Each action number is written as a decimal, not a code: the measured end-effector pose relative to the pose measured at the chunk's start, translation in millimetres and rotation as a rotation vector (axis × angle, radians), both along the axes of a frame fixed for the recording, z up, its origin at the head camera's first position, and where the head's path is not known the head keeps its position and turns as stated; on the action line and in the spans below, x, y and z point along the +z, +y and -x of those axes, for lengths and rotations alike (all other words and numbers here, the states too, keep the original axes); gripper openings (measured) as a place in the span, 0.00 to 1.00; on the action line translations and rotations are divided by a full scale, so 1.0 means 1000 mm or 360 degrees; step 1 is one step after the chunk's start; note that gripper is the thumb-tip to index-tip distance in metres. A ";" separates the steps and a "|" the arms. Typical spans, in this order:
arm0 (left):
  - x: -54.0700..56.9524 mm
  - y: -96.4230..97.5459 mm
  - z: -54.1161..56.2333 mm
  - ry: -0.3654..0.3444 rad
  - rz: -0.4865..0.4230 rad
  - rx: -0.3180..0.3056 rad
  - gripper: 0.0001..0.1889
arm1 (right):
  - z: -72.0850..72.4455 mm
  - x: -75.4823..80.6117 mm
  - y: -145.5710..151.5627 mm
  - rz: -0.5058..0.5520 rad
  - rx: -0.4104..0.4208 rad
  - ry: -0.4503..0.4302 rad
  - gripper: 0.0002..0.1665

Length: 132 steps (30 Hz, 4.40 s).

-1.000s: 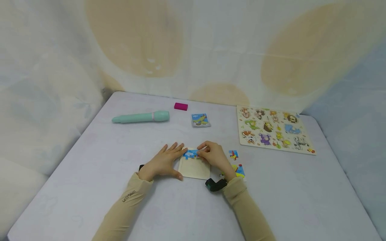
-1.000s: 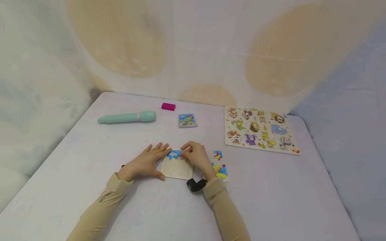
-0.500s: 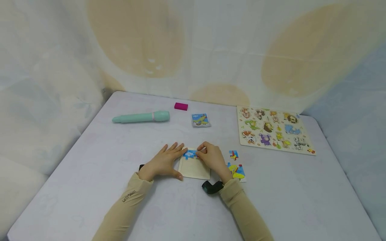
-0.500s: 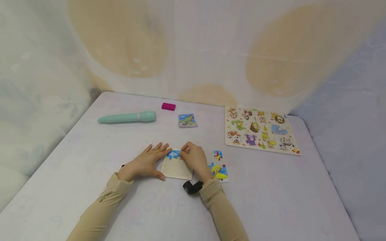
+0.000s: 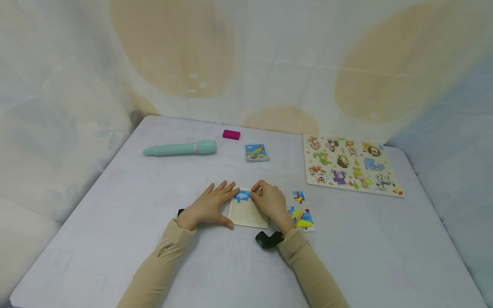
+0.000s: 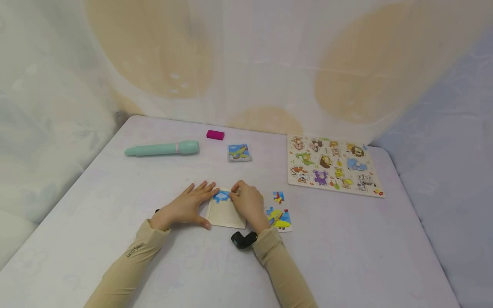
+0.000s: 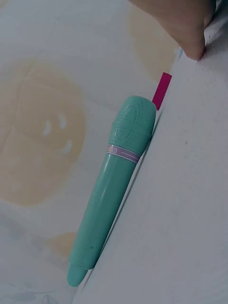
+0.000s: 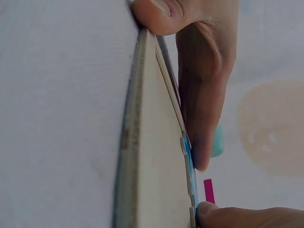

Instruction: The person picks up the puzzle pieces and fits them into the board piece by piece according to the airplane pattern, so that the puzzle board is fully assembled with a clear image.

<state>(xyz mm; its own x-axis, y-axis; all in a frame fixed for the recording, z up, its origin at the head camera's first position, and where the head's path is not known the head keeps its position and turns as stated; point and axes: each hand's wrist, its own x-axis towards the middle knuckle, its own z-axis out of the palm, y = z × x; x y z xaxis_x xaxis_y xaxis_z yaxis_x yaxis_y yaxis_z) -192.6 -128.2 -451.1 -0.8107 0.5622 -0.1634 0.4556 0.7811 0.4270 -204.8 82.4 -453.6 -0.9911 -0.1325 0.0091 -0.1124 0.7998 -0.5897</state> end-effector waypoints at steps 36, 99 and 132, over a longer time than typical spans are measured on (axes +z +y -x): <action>0.002 0.001 -0.001 -0.0013 0.0019 0.0007 0.59 | 0.013 0.019 0.153 0.0264 0.0105 -0.0459 0.24; -0.001 0.001 -0.003 0.0015 0.0001 0.0014 0.59 | 0.010 0.009 0.050 0.0591 -0.0023 -0.0376 0.14; -0.003 0.000 0.001 0.0020 0.0021 0.0021 0.59 | 0.002 0.002 0.026 0.0250 -0.0153 -0.0135 0.07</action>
<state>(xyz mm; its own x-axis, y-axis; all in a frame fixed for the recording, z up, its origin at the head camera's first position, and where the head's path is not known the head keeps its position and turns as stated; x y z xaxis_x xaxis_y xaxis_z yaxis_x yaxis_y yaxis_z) -194.0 -128.1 -454.0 -0.8200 0.5494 -0.1606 0.4504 0.7924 0.4113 -206.8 108.1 -451.7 -0.9973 -0.0405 -0.0619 0.0157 0.7016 -0.7124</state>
